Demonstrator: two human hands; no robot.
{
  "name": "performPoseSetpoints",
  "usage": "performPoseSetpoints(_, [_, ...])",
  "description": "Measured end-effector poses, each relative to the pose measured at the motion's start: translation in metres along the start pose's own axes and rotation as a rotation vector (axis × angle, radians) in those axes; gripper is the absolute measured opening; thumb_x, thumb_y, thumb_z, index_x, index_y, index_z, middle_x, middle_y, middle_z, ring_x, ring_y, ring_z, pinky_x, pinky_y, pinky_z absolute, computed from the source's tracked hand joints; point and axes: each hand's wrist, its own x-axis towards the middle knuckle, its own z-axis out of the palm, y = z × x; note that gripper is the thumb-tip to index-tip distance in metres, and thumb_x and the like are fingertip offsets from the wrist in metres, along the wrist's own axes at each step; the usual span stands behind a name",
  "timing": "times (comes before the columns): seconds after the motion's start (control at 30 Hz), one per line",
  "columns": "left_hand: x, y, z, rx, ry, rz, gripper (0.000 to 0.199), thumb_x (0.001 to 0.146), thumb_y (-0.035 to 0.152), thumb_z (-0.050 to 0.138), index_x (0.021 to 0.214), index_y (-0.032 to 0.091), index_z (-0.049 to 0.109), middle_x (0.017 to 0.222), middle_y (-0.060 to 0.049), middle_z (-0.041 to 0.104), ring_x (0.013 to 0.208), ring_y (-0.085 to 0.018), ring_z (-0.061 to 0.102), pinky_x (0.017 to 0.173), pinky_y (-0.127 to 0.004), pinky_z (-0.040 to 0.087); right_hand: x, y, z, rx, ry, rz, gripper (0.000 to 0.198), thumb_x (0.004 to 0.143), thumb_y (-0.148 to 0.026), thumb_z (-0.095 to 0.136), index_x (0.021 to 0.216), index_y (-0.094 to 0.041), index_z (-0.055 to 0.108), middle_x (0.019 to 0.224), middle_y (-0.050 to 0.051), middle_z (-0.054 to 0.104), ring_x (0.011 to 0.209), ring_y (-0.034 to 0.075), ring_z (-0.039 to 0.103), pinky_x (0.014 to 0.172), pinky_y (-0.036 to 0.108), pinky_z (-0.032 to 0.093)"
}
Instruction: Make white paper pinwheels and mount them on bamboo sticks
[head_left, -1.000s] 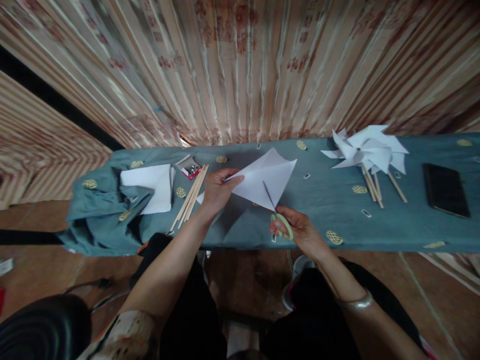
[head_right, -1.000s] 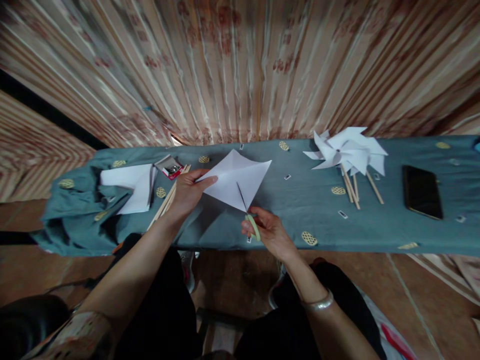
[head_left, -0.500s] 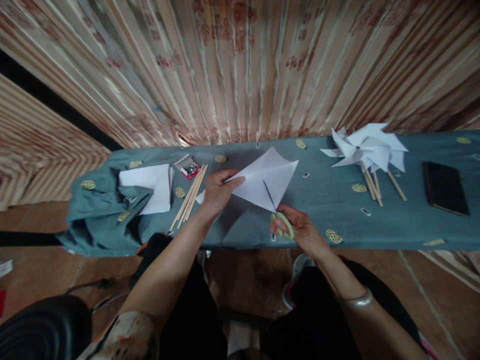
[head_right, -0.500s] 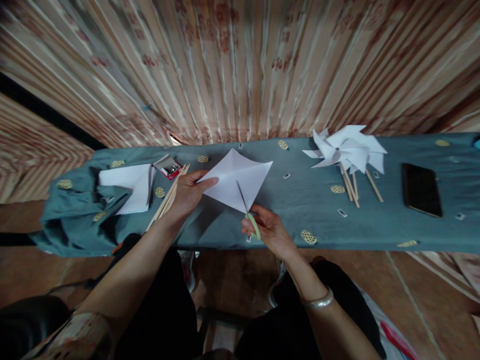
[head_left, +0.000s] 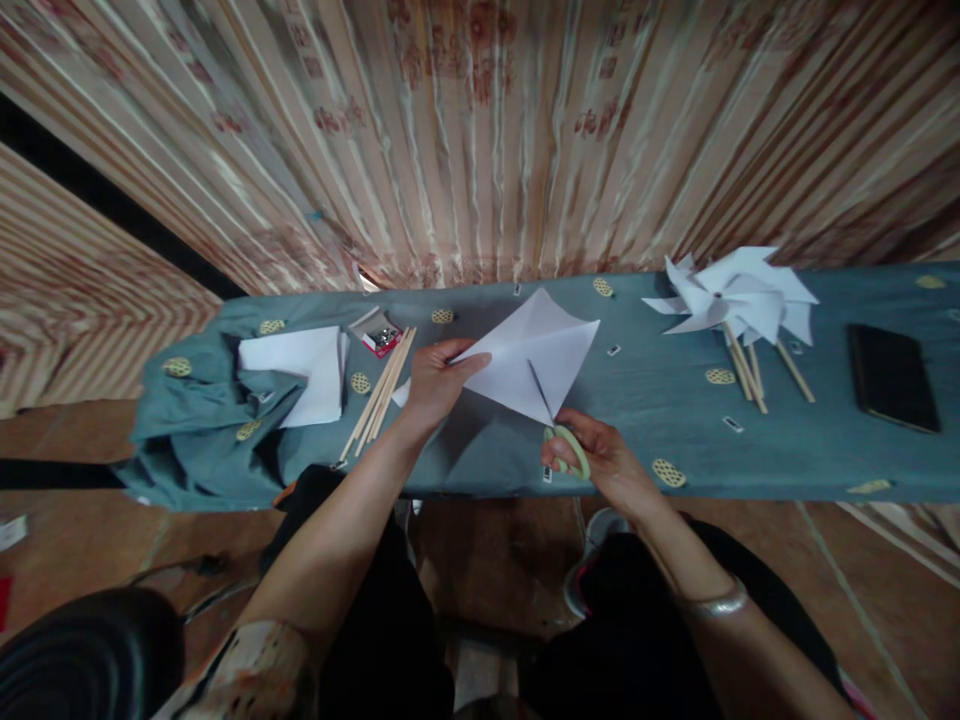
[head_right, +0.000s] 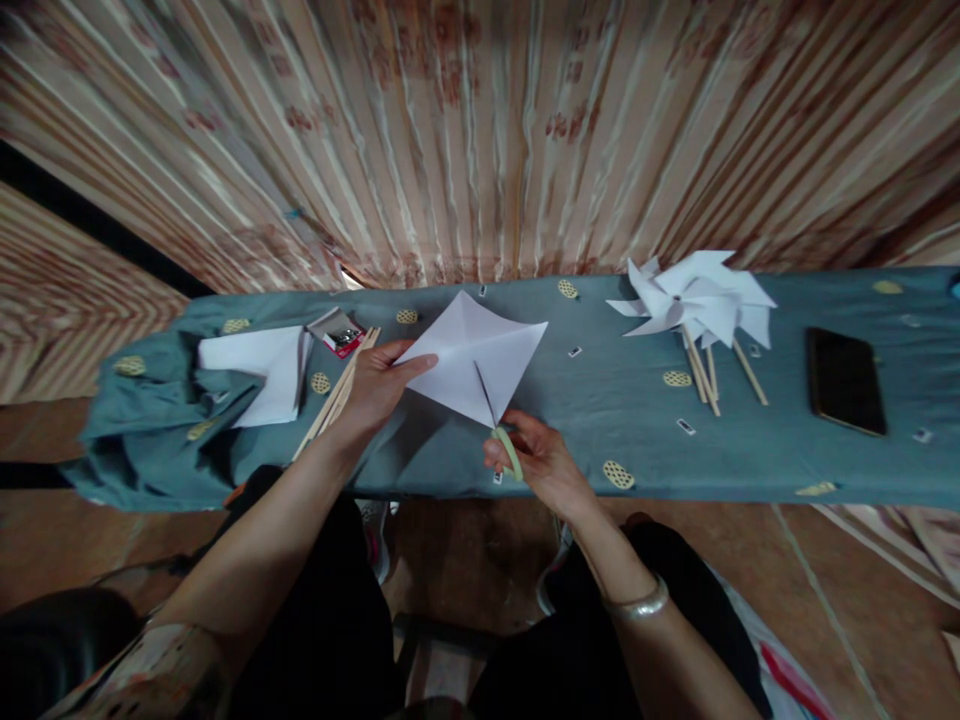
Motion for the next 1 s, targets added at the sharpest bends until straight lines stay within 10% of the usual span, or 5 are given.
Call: performPoseSetpoints(1.0, [-0.0042,-0.0012,0.0040,0.019,-0.002,-0.015,0.026,0.064,0.035,0.082,0.082,0.016,0.078,0.075,-0.003,0.074,0.067,-0.018,0.064,0.065,-0.030,0.048,-0.0010,0.0020,-0.0012,-0.051,-0.032,-0.041,0.062,0.065,-0.069,0.079,0.099,-0.020,0.063,0.072,0.003,0.068,0.060,0.014,0.059,0.055,0.026,0.046])
